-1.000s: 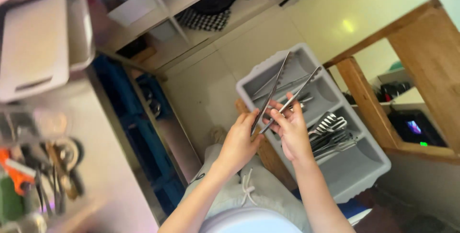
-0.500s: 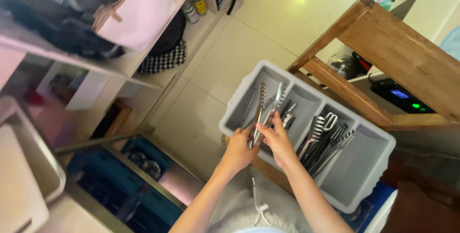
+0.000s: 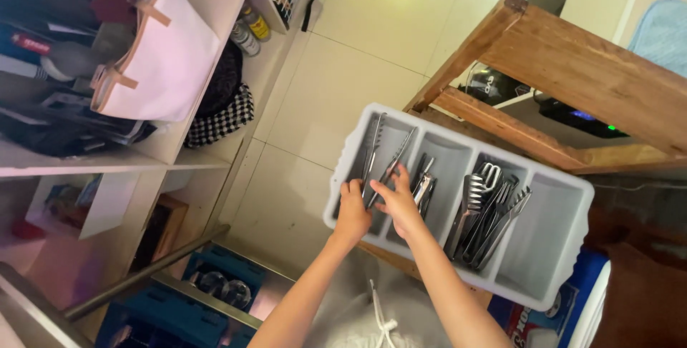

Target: Organize silverware and tongs into a sorting tray behind a bar.

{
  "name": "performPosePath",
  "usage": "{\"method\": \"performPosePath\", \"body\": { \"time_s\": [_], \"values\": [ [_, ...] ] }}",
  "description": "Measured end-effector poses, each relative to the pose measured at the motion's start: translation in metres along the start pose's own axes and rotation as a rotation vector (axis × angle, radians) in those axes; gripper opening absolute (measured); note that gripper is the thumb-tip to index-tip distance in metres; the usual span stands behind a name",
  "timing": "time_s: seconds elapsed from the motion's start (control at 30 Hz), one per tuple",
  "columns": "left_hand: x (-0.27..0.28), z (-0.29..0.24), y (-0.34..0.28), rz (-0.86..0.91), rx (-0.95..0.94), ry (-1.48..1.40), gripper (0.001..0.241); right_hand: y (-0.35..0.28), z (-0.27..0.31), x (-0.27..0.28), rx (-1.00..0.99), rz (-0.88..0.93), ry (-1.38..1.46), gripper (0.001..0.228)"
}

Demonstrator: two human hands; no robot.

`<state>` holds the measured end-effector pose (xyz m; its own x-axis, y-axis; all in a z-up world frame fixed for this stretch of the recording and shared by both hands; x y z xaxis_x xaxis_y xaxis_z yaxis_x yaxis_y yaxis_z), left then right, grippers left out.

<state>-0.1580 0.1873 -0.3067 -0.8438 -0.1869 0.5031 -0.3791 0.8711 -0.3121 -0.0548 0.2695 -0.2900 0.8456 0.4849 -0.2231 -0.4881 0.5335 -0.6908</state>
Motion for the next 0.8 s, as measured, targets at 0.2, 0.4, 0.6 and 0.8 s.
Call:
{"method": "performPosePath", "body": {
  "time_s": [0.2,0.4,0.6,0.8],
  "values": [
    [0.006,-0.015,-0.005,0.036,0.136,0.111,0.070,0.015,-0.016,0.002,-0.026,0.004,-0.003,0.101],
    [0.017,-0.041,-0.022,0.129,0.191,0.219,0.080,0.005,-0.027,0.001,-0.091,0.017,-0.020,0.102],
    [0.035,-0.069,-0.054,0.024,0.144,0.142,0.051,-0.025,-0.009,-0.007,0.012,0.143,-0.144,0.088],
    [0.089,-0.120,-0.111,-0.242,0.075,-0.110,0.044,-0.091,0.050,-0.028,0.096,0.324,-0.237,0.078]
  ]
}}
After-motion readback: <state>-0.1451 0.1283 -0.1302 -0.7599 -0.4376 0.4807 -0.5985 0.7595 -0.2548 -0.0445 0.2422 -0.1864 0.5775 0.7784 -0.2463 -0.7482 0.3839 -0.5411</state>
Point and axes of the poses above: each hand's wrist, its own y-axis towards the middle knuckle, its own x-axis out of the back of the hand, z = x × y, the point moved 7 cm from there along y, towards the middle knuckle, and after that the axes turned 9 degrees about z, right-handed, at the moved point
